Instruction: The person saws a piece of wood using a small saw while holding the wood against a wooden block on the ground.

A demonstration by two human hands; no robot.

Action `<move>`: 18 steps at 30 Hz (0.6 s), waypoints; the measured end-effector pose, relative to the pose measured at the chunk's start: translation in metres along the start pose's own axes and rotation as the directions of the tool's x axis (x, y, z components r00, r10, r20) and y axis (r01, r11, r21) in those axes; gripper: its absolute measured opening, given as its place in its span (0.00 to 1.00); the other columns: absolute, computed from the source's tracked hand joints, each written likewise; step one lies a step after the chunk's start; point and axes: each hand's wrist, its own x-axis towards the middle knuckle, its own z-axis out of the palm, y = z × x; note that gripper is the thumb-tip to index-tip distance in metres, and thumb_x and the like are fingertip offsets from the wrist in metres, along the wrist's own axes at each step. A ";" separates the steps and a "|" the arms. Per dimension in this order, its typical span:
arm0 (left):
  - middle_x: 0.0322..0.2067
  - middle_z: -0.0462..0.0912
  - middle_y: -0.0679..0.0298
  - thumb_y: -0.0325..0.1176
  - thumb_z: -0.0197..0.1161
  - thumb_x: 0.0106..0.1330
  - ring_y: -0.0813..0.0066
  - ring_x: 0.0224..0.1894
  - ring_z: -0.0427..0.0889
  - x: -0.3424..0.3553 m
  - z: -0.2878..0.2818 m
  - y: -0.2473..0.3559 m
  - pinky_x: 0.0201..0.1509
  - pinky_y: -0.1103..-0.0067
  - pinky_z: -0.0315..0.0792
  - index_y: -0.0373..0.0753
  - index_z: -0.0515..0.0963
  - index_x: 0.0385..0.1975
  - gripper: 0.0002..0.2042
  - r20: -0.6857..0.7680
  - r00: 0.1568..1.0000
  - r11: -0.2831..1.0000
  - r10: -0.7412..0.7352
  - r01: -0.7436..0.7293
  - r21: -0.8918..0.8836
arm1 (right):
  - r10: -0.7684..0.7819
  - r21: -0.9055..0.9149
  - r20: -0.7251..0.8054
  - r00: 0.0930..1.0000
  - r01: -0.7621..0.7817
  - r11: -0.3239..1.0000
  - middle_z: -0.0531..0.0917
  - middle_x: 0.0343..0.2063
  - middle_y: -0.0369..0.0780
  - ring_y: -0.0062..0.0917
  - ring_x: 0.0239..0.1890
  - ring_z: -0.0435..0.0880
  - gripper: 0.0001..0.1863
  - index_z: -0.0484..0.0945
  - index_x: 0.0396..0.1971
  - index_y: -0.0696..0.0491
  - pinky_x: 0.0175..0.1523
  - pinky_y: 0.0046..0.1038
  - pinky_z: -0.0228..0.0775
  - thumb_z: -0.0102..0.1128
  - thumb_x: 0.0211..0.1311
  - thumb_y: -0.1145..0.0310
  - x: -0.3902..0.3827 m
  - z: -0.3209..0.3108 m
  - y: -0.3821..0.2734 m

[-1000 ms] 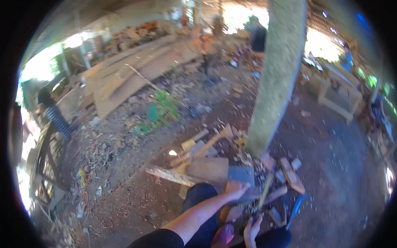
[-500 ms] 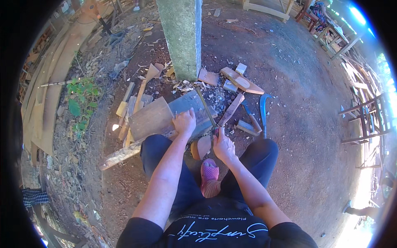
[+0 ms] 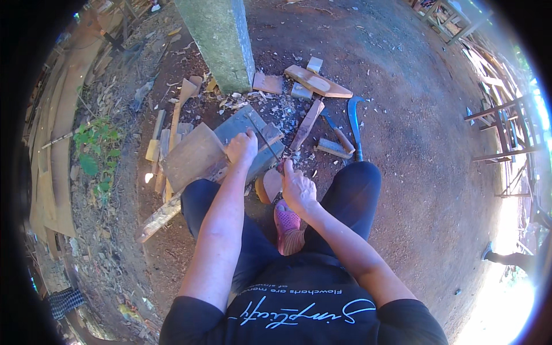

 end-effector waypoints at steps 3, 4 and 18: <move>0.32 0.84 0.49 0.49 0.40 0.67 0.55 0.38 0.84 0.001 0.004 0.001 0.53 0.59 0.69 0.35 0.83 0.28 0.27 0.006 1.000 1.000 -0.021 0.021 0.002 | 0.031 -0.047 0.037 0.999 -0.029 0.998 0.80 0.29 0.55 0.48 0.31 0.83 0.17 0.60 0.49 0.54 0.34 0.46 0.75 0.49 0.63 0.66 -0.006 -0.004 -0.006; 0.32 0.84 0.49 0.49 0.40 0.67 0.55 0.38 0.84 0.000 0.004 0.001 0.53 0.59 0.69 0.35 0.83 0.28 0.27 0.007 1.000 1.000 -0.019 0.019 0.005 | 0.049 -0.066 0.063 0.997 -0.044 0.997 0.80 0.30 0.55 0.47 0.31 0.84 0.15 0.60 0.48 0.54 0.34 0.44 0.76 0.48 0.63 0.68 -0.006 -0.006 -0.008; 0.34 0.84 0.50 0.44 0.41 0.67 0.55 0.42 0.83 0.002 0.005 0.006 0.58 0.61 0.64 0.37 0.84 0.30 0.23 0.013 0.994 0.994 -0.105 0.105 0.029 | 0.085 -0.059 0.127 0.988 -0.078 0.995 0.82 0.31 0.52 0.46 0.36 0.84 0.09 0.62 0.44 0.50 0.39 0.44 0.76 0.45 0.67 0.65 0.032 -0.007 -0.011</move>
